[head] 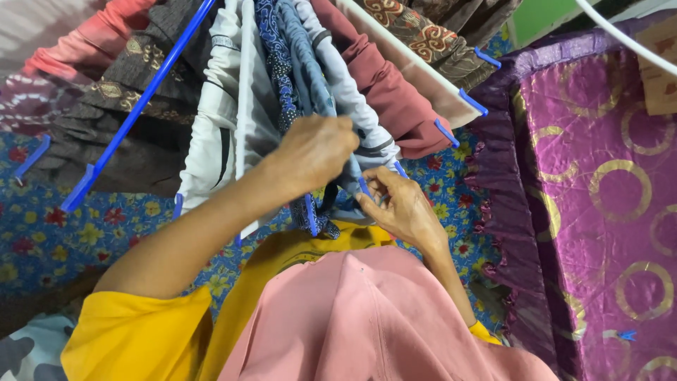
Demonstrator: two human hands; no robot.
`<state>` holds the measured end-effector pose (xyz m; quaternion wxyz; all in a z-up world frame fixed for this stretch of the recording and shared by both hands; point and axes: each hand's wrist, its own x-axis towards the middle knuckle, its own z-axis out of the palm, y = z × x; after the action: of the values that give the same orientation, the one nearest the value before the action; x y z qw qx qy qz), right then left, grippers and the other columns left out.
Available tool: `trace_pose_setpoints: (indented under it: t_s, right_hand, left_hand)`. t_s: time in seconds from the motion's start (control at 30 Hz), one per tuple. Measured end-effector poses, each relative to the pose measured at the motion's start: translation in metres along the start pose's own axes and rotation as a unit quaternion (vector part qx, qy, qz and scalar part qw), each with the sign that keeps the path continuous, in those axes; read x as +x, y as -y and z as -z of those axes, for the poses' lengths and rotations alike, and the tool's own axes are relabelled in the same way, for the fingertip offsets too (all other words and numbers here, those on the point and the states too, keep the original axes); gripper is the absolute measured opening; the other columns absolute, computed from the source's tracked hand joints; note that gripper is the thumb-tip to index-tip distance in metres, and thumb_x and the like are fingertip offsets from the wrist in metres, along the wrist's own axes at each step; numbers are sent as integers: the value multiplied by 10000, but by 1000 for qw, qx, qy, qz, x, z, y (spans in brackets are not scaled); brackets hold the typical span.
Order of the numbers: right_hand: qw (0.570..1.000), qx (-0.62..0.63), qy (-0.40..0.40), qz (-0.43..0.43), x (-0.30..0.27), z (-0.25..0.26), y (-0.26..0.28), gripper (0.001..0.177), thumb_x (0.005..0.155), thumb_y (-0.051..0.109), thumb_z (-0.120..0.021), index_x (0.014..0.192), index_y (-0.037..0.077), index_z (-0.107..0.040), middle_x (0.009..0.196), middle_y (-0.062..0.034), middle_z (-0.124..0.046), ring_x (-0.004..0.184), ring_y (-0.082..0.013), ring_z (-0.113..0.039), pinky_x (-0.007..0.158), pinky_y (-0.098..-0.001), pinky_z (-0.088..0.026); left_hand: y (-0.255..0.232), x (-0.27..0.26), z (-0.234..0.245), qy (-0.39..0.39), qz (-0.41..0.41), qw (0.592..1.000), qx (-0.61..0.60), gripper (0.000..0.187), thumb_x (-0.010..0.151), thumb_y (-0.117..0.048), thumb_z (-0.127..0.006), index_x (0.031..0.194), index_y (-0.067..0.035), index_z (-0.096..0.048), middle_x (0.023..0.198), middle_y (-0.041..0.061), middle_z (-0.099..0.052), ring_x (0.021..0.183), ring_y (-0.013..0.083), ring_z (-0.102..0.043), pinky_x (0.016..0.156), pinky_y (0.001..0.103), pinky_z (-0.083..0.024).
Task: The person arranges multiple garments on a blue circular drying rack, spreading them evenly across the spokes. The person repeatedly adjusts the position of each item to ensure they are properly displayed and not overlapping.
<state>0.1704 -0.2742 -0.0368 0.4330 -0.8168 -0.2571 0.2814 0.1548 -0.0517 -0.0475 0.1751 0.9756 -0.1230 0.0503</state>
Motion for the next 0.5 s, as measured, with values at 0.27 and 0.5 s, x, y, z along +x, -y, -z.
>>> trace_pose_setpoints:
  t_s: [0.27,0.5]
  right_hand:
    - [998,-24,-29,46,-3,5,4,346,837,146,-811,1150,33,-717,823,-138,-712,709,-226,-685,571,-316,-586]
    - [979,-103,-171,40,-4,31,-12,413,817,192,-850,1165,40,-686,920,-52,-643,713,-145,-577,659,-286,-510]
  left_hand:
    - [19,10,14,16,16,1000,21,211,890,-234,-635,688,-189,-677,717,32,-634,685,328,-697,584,464,-587]
    - [47,28,54,-143,4,983,116,162,921,-116,-681,760,-107,-696,824,50,-648,627,295,-631,637,404,-529]
